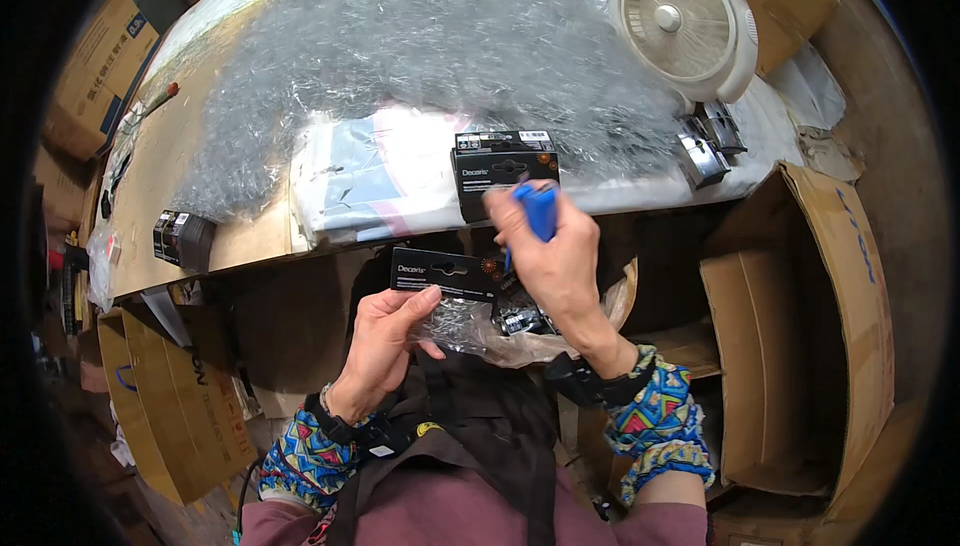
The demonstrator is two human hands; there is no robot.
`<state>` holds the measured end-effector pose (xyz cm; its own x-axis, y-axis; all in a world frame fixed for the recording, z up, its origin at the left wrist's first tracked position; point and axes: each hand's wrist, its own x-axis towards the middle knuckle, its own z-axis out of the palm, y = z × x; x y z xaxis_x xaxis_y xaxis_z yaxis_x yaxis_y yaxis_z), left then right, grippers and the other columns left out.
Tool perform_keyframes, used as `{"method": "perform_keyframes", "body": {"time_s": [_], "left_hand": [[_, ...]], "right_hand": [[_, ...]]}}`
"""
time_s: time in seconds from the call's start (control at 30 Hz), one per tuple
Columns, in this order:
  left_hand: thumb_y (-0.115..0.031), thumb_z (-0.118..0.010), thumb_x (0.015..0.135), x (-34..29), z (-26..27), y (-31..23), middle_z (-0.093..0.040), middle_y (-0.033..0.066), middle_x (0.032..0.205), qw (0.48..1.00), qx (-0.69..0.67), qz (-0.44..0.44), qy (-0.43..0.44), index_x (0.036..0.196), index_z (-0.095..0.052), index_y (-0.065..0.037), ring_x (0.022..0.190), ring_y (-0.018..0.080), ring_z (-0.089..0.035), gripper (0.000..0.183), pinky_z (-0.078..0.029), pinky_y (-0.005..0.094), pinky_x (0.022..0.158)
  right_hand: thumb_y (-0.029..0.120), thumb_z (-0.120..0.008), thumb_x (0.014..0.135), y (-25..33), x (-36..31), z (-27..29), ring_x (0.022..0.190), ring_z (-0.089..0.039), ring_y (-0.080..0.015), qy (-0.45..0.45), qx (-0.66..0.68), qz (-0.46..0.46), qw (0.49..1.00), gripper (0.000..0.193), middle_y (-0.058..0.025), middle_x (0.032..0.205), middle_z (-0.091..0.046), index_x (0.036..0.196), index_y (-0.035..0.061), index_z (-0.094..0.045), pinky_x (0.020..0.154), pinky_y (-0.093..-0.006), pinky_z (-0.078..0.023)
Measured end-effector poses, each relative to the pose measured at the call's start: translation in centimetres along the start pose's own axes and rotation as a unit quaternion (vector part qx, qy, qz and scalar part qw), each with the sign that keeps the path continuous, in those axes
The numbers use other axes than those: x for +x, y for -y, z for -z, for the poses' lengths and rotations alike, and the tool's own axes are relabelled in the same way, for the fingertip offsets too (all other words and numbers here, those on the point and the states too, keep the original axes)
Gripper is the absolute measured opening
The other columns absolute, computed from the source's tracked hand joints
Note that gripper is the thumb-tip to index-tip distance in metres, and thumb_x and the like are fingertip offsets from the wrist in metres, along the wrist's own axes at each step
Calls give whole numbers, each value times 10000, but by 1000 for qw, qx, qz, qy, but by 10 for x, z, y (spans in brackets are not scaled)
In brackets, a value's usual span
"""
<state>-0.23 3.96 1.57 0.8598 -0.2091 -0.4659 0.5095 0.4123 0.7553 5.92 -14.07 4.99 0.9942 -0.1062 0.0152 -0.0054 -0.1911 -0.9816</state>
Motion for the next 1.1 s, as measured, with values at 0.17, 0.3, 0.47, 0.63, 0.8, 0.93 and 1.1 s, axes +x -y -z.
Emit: {"method": "perform_keyframes", "body": {"time_s": [0.17,0.3,0.47,0.63,0.8,0.93,1.1], "left_hand": [[-179,-627,901,-6,-6,4,-678,65,857,992,102,-79,-3,1005,-674,22,654,81,-608,231,-523,224,484],[-194,-635,899,-5,-13,9,-662,33,831,983,140,-119,-27,1037,-676,7,633,49,-559,248,-520,220,498],[-147,-630,897,-4,-15,16,-671,58,857,982,132,-131,-29,1020,-672,20,659,74,-598,212,-523,224,477],[-108,-630,884,-3,-24,25,-627,26,669,966,184,-176,-40,982,-687,4,576,36,-530,160,-504,234,499],[-31,-620,830,9,-28,21,-584,132,636,865,381,-319,-65,924,-661,0,520,178,-586,107,-474,318,494],[-52,-633,803,6,-33,18,-596,201,709,811,488,-321,25,863,-641,7,616,316,-620,85,-473,345,533],[-118,-642,864,39,-5,-66,-685,78,780,904,395,-150,66,951,-676,18,698,85,-610,165,-499,271,638]], "right_hand": [[499,-507,924,-6,-2,-11,584,-611,-137,-64,105,-10,992,490,-93,707,-610,914,10,-536,541,-240,-492],[471,-501,937,-12,-11,-22,550,-586,-133,-39,151,-32,987,453,-79,666,-592,870,23,-521,530,-253,-497],[445,-506,945,-16,-16,-28,574,-518,-82,-63,108,-4,992,436,-17,634,-529,794,36,-520,519,-228,-411],[421,-494,954,-27,-15,-23,572,-514,-78,-61,96,9,993,409,4,641,-487,802,41,-508,498,-226,-415],[405,-508,950,-30,-26,-31,567,-547,-102,-94,150,90,980,373,-31,708,-510,884,38,-490,497,-240,-474],[411,-528,937,-20,-30,-24,491,-511,-92,-59,186,35,980,369,-20,677,-509,835,58,-488,428,-236,-434],[112,-730,811,-7,-14,8,637,-492,-24,-40,11,120,992,216,18,677,-556,834,28,-533,559,-193,-418]]}}
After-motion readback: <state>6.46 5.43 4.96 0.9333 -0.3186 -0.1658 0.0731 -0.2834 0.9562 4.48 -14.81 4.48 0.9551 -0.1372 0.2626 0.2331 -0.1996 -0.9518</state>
